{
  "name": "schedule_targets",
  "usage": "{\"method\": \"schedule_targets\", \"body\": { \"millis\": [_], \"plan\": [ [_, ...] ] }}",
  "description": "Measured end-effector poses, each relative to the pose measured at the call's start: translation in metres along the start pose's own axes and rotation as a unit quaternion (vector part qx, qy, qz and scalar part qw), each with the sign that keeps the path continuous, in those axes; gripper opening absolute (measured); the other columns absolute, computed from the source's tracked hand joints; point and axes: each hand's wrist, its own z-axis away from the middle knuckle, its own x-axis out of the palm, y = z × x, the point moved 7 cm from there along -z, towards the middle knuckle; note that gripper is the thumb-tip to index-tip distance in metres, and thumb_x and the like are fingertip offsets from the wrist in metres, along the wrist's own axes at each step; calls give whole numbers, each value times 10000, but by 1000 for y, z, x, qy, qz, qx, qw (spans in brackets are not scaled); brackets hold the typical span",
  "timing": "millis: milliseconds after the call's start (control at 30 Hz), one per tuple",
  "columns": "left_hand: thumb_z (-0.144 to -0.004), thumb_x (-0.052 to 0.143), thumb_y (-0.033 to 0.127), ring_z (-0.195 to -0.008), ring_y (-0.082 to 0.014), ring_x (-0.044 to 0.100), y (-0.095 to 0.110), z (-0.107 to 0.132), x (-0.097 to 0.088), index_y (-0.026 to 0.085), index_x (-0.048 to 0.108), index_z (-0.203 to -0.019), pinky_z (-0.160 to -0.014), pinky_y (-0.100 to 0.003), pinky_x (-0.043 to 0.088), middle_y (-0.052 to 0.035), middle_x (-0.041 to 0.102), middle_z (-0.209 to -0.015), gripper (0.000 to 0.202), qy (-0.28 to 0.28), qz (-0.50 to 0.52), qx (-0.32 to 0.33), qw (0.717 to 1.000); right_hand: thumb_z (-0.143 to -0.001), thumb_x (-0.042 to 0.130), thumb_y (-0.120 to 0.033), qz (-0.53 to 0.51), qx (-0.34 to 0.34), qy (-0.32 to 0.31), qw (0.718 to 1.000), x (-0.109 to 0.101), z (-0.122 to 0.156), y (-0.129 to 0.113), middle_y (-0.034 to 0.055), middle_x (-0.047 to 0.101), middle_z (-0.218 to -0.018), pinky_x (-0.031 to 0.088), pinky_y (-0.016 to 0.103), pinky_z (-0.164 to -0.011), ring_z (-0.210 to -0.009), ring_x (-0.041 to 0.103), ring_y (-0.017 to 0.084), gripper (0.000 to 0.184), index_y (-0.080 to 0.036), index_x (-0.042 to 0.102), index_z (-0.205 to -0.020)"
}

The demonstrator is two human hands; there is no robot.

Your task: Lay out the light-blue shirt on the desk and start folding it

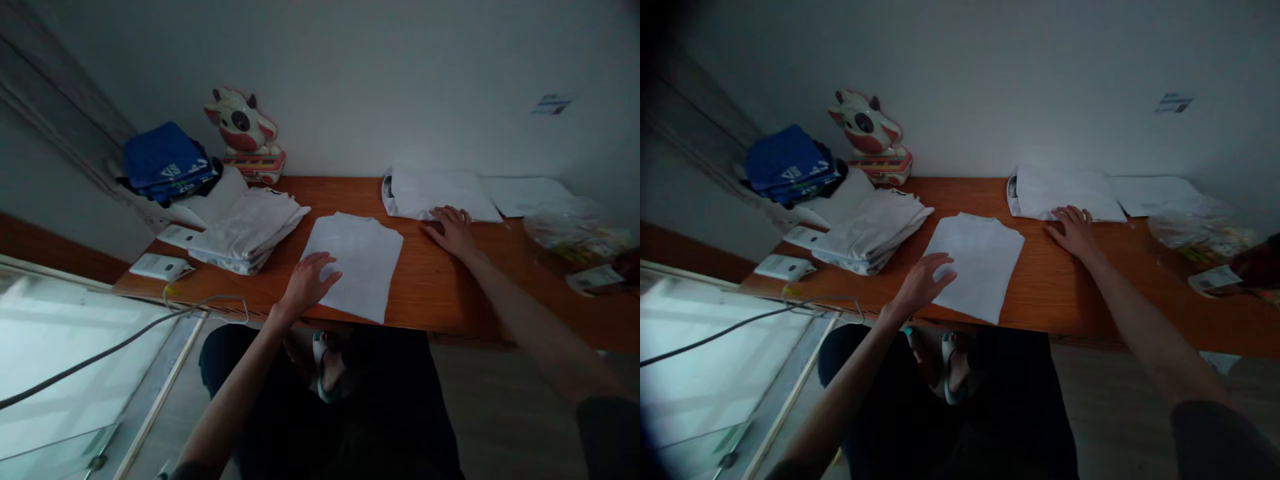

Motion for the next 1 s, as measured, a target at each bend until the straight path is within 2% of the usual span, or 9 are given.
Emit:
{"method": "schedule_targets", "body": {
  "millis": [100,200,367,500,633,700,767,900,1000],
  "plan": [
    [-944,735,569,-1592,-395,393,-41,9,19,234,553,-1539,-1300,-635,315,-170,472,-1690,706,5,-109,-88,990,-1079,279,-622,-85,-44,-54,994,9,19,-47,15,572,-1606,314,575,-1302,-1532,454,352,647,-348,504,-1620],
    [-944,719,573,-1586,-419,391,-62,15,19,153,471,-1593,-1301,-610,320,-224,467,-1677,813,47,-133,-121,983,-1079,287,-655,-130,-90,-76,984,20,37,-100,-14,574,-1602,388,535,-1276,-1496,509,320,639,-385,485,-1623],
    [-954,702,330,-1409,-349,589,-70,14,4,203,537,-1535,-1209,-517,459,-153,640,-1520,617,80,-80,-108,988,-1014,568,-570,-193,-72,-25,978,32,25,-144,102,527,-1639,429,553,-1234,-1470,533,347,762,-255,379,-1682],
    [-914,714,239,-1149,-302,712,-76,11,-7,198,678,-1370,-1060,-453,548,-124,746,-1327,459,116,7,-122,986,-920,674,-305,-202,-37,-42,978,40,-10,-149,159,723,-1357,514,538,-1116,-1229,680,350,486,-163,675,-1385],
    [-891,764,321,-772,-198,707,-79,13,2,177,777,-1048,-751,-303,553,-59,784,-957,213,66,186,-156,968,-969,566,-200,-213,-79,32,973,3,-20,-169,135,719,-1308,476,539,-1148,-1264,639,328,338,-201,734,-1263],
    [-880,792,370,-780,-183,702,-65,18,9,174,773,-987,-739,-268,532,-39,767,-897,225,49,291,-151,944,-974,600,-229,-212,-83,112,967,-29,-4,-185,153,645,-1427,412,567,-1204,-1387,547,354,406,-209,687,-1370],
    [-885,801,372,-862,-188,712,-39,26,13,173,767,-997,-806,-270,542,-44,765,-940,231,56,369,-131,918,-974,661,-314,-240,-91,112,960,-48,24,-209,155,623,-1453,426,557,-1191,-1376,552,361,447,-213,657,-1410],
    [-936,754,267,-1069,-221,702,45,50,22,204,790,-1038,-968,-326,551,-72,746,-1129,125,89,409,-69,905,-1034,614,-513,-389,-93,-144,905,-39,104,-258,95,751,-1187,581,443,-969,-1035,719,285,466,-228,652,-1401],
    [-941,656,127,-1125,-235,690,108,75,40,256,830,-1137,-1049,-385,543,-65,756,-1154,292,58,428,-53,900,-1021,646,-543,-454,-65,-228,859,-45,157,-264,79,708,-1394,554,432,-1063,-1240,685,297,589,-266,574,-1536]
  ]
}}
